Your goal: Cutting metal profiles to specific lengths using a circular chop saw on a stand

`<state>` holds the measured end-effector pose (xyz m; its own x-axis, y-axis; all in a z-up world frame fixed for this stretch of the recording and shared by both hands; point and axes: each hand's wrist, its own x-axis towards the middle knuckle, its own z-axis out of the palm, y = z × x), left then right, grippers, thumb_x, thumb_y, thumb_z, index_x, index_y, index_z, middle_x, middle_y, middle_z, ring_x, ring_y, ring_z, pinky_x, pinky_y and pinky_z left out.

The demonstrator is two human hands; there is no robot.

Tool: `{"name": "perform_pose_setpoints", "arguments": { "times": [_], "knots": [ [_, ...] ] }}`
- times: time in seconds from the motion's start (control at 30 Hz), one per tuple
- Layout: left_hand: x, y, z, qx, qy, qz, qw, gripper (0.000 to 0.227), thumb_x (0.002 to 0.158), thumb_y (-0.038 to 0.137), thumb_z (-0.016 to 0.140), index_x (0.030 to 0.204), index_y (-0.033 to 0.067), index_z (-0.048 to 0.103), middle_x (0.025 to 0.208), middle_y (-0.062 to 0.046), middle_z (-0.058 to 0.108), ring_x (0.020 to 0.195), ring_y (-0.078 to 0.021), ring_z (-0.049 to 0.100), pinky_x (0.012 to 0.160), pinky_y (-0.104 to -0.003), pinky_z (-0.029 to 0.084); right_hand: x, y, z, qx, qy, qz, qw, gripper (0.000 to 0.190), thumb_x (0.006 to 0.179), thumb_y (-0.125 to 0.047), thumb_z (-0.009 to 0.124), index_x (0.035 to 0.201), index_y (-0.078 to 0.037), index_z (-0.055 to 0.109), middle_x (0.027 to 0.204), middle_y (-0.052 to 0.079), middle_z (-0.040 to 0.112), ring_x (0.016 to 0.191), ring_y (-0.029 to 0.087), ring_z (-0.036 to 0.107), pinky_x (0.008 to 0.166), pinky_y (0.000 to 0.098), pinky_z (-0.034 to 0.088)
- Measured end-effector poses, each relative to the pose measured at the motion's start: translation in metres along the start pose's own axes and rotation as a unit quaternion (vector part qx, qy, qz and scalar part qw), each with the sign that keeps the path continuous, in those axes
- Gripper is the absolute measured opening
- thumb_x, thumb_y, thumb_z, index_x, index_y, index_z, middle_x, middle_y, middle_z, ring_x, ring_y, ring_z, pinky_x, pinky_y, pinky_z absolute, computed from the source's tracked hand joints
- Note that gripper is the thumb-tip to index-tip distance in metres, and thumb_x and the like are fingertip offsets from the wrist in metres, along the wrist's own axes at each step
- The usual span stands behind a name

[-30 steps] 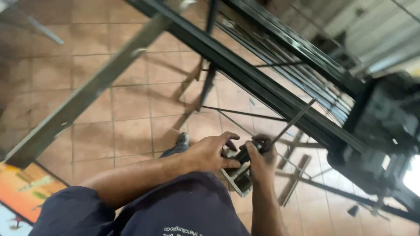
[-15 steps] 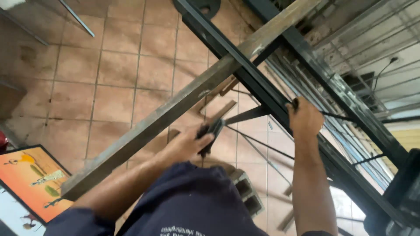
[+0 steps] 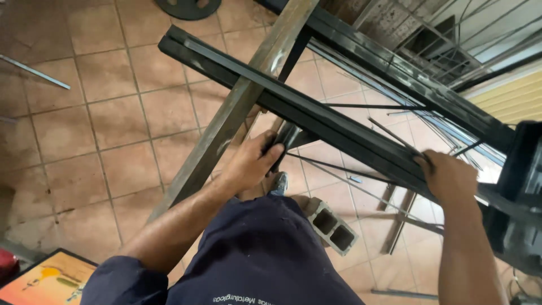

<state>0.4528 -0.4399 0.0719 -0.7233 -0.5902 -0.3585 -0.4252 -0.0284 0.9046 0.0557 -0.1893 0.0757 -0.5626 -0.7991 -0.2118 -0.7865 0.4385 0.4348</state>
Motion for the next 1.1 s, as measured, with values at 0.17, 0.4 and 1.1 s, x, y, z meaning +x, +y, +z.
{"name": "perform_pose_setpoints", "arguments": {
  "times": [0.17,0.4,1.1],
  "knots": [
    [0.026,-0.020,0.023,0.058,0.081,-0.045,0.994,0.027,0.100,0.035,0.050,0.111,0.0111,0.053,0.098,-0.015,0.066,0.092,-0.0340,0.065,0.080,-0.048,0.046,-0.012,0.050,0.056,0.016,-0.040,0.023,0.999,0.032,0.111,-0.056,0.044,0.106,-0.032,0.066,0.088,0.001,0.075,0.080,0.035,0.076,0.059,0.0468,0.054],
    [0.037,-0.028,-0.071,0.164,0.207,-0.144,0.954,0.031,0.105,0.037,0.059,0.096,0.0083,0.051,0.084,-0.016,0.064,0.078,-0.0370,0.062,0.065,-0.053,0.041,0.005,0.074,0.059,0.009,-0.174,0.047,0.984,0.043,0.106,-0.059,0.044,0.131,-0.034,0.069,0.121,-0.007,0.077,0.107,0.022,0.078,0.088,0.0374,0.062],
    [0.113,-0.071,-0.119,0.181,0.062,-0.101,0.976,0.034,0.104,0.039,0.053,0.118,0.0085,0.047,0.098,-0.023,0.071,0.088,-0.0556,0.065,0.070,-0.066,0.046,0.077,-0.121,-0.052,0.239,-0.085,-0.071,0.965,0.042,0.092,-0.050,0.069,0.115,-0.016,0.078,0.106,0.002,0.080,0.091,0.030,0.075,0.076,0.0391,0.056]
  ]
}}
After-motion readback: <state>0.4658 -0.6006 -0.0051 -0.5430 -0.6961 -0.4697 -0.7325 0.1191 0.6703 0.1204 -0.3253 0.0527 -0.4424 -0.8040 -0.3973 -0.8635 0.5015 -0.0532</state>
